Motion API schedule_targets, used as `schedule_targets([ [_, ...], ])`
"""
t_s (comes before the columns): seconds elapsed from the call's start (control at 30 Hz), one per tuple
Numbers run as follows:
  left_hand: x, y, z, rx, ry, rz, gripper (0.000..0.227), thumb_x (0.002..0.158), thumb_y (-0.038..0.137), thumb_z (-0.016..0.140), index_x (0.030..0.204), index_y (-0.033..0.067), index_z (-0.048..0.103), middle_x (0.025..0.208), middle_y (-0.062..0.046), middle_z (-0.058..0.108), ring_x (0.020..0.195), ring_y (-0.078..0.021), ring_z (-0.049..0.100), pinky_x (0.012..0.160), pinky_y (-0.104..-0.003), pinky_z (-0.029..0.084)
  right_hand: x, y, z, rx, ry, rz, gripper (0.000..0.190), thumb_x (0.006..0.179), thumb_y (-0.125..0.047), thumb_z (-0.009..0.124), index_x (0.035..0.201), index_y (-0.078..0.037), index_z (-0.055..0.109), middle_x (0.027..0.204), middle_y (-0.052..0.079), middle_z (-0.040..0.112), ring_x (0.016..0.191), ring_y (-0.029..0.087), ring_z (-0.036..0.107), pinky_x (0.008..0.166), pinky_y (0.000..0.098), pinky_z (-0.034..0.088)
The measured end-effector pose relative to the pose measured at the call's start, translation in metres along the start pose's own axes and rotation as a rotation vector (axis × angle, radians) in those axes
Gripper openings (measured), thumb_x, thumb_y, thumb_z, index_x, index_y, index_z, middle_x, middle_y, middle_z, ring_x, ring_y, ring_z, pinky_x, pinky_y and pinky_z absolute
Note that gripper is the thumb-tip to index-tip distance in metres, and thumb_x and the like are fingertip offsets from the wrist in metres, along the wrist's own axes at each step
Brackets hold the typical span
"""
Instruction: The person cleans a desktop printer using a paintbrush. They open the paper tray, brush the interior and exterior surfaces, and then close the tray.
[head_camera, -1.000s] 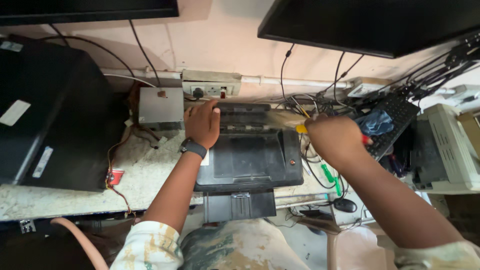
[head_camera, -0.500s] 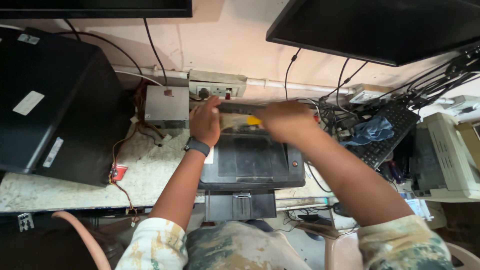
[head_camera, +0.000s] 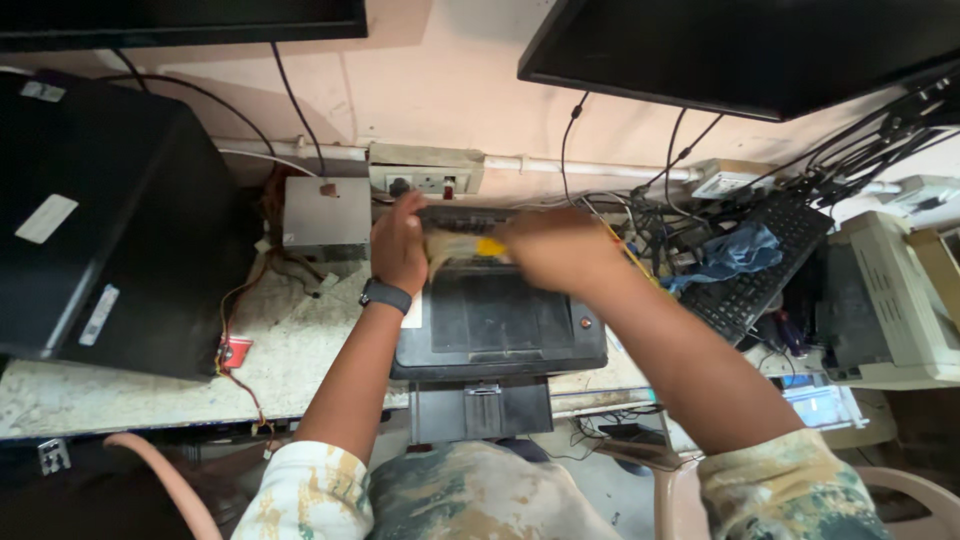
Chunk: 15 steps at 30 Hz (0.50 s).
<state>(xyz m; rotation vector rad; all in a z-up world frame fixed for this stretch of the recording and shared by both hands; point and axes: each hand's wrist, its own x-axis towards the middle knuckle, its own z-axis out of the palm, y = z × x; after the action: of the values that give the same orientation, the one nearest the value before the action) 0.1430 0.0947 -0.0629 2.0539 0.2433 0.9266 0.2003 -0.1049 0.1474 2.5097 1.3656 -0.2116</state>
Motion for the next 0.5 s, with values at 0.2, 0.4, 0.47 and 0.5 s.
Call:
schedule_targets([
  [0.2, 0.0, 0.0, 0.005, 0.118, 0.058, 0.097, 0.056, 0.109, 0.049, 0.03, 0.135, 0.0087, 0.059, 0.131, -0.016, 0.065, 0.125, -0.0401, 0.058, 0.108, -0.053, 0.039, -0.006, 0.025, -0.009, -0.115, -0.15, 0.258, 0.022, 0.09, -0.018, 0.064, 0.108, -0.016, 0.077, 0.107, 0.012, 0.075, 0.1, 0.033, 0.073, 0.079, 0.0457, 0.06],
  [0.4, -0.002, -0.001, 0.002, 0.012, 0.074, -0.023, 0.049, 0.113, 0.04, 0.031, 0.141, 0.0082, 0.056, 0.14, -0.019, 0.06, 0.133, -0.0426, 0.051, 0.113, -0.052, 0.039, -0.003, 0.018, 0.005, 0.068, 0.004, 0.102, 0.031, 0.086, -0.024, 0.067, 0.115, -0.018, 0.074, 0.102, 0.013, 0.075, 0.093, 0.035, 0.072, 0.076, 0.0486, 0.057],
  [0.47, 0.0, 0.0, 0.003, 0.157, 0.018, 0.041, 0.048, 0.107, 0.04, 0.035, 0.137, 0.0096, 0.057, 0.134, -0.018, 0.062, 0.131, -0.041, 0.053, 0.112, -0.053, 0.04, -0.002, 0.017, 0.003, -0.077, -0.102, 0.333, 0.022, 0.093, -0.02, 0.062, 0.108, -0.017, 0.078, 0.109, 0.011, 0.075, 0.101, 0.032, 0.074, 0.082, 0.0444, 0.059],
  [0.5, 0.003, 0.0, 0.001, 0.157, 0.036, 0.079, 0.049, 0.107, 0.04, 0.035, 0.137, 0.0091, 0.057, 0.135, -0.018, 0.062, 0.131, -0.0414, 0.053, 0.112, -0.053, 0.039, 0.0, 0.015, 0.003, -0.128, -0.094, 0.289, 0.023, 0.093, -0.019, 0.062, 0.109, -0.017, 0.078, 0.11, 0.011, 0.076, 0.101, 0.032, 0.074, 0.082, 0.0439, 0.06],
])
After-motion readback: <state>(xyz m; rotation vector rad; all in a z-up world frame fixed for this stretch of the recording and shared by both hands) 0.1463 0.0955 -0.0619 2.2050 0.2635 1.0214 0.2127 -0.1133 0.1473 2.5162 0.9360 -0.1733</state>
